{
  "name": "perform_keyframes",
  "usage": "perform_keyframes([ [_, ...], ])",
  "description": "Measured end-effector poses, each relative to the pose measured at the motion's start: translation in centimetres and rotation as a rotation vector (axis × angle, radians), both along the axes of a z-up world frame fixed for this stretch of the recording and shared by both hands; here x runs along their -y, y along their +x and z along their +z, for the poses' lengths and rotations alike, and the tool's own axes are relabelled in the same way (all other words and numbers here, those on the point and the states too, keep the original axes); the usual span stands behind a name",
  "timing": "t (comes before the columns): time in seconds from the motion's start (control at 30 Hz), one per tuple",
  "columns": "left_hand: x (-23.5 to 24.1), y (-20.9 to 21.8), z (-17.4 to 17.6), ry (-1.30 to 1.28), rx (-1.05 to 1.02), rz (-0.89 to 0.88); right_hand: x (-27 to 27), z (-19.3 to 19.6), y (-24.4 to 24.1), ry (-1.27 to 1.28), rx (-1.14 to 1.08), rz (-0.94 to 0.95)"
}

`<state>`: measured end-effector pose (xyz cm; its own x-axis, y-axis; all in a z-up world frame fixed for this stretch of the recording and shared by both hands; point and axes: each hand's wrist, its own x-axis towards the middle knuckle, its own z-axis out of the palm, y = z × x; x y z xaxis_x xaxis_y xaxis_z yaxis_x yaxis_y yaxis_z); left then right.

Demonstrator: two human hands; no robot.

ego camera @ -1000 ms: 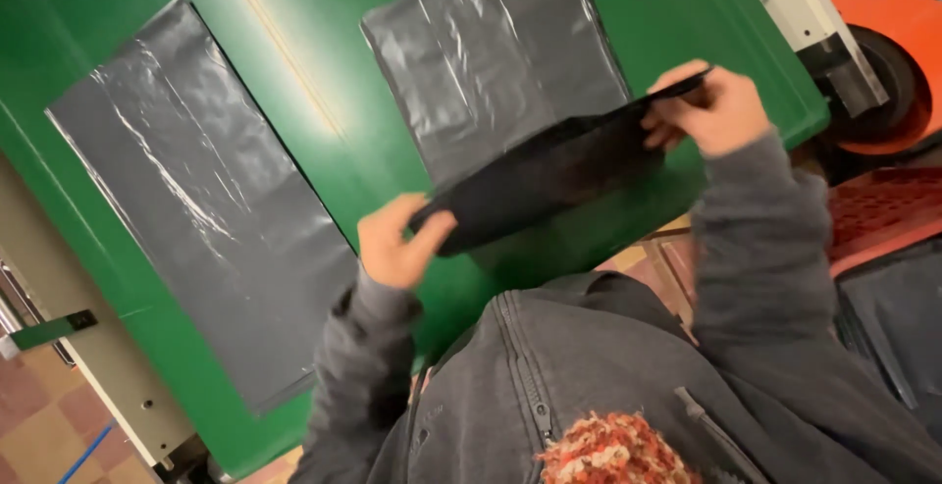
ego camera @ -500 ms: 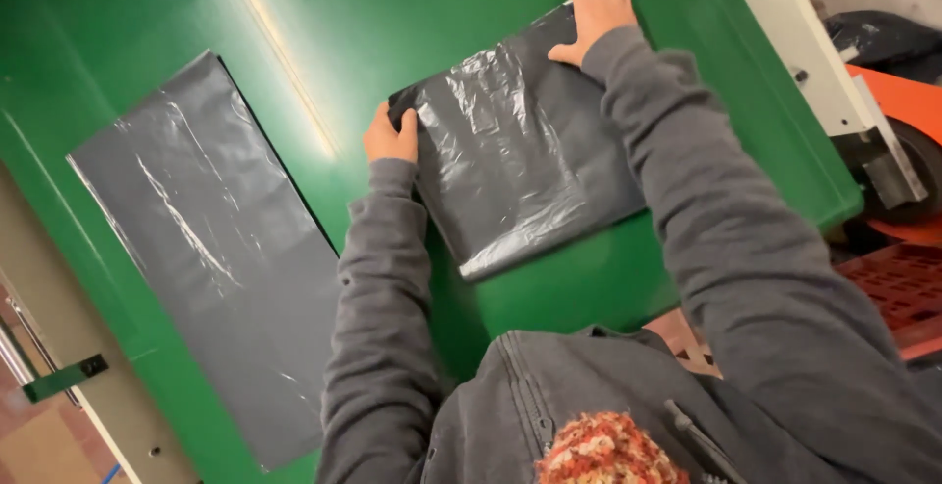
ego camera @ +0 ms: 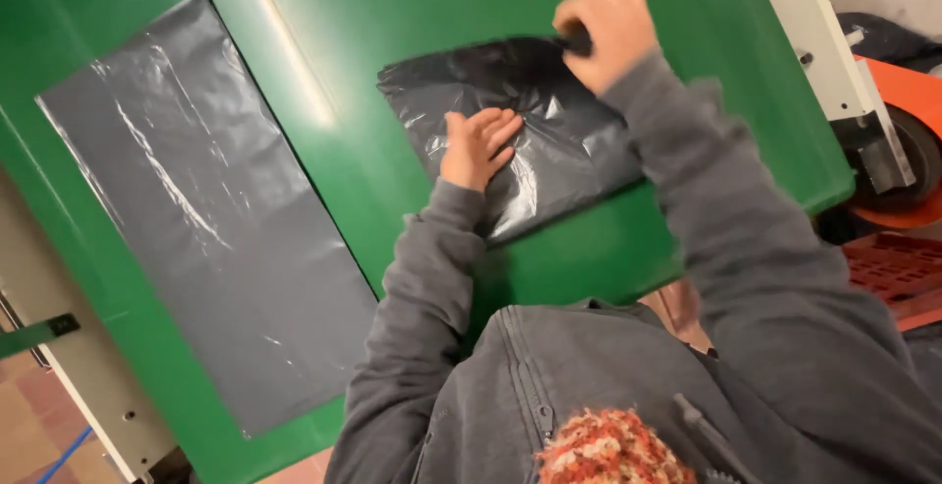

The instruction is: Folding black plastic bags and placing them into a crate.

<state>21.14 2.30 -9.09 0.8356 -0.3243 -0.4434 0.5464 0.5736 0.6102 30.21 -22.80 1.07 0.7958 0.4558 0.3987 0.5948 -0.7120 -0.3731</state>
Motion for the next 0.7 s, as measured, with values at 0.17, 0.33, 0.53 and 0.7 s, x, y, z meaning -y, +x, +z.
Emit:
perform_keyframes([
  [0.17, -3.6, -2.7, 2.4, -0.291, -0.170, 0.114, 3.5, -0.4, -11.1, 0.118, 0.190, 0.047],
  [0.33, -6.2, -7.2, -3.6, -0.263, -0.151, 0.195, 6.4, -4.9, -14.6, 0.084, 0.249, 0.019],
  [0.53, -3.9, -9.8, 5.6, 1.149, 0.373, 0.305, 3.6, 0.8, -16.4, -0.133, 0.015, -0.005],
  [0.7, 6.5, -7.4, 1.9, 1.939, 1.115, -0.156, -4.0, -5.6, -14.7, 0.286, -0.187, 0.201],
])
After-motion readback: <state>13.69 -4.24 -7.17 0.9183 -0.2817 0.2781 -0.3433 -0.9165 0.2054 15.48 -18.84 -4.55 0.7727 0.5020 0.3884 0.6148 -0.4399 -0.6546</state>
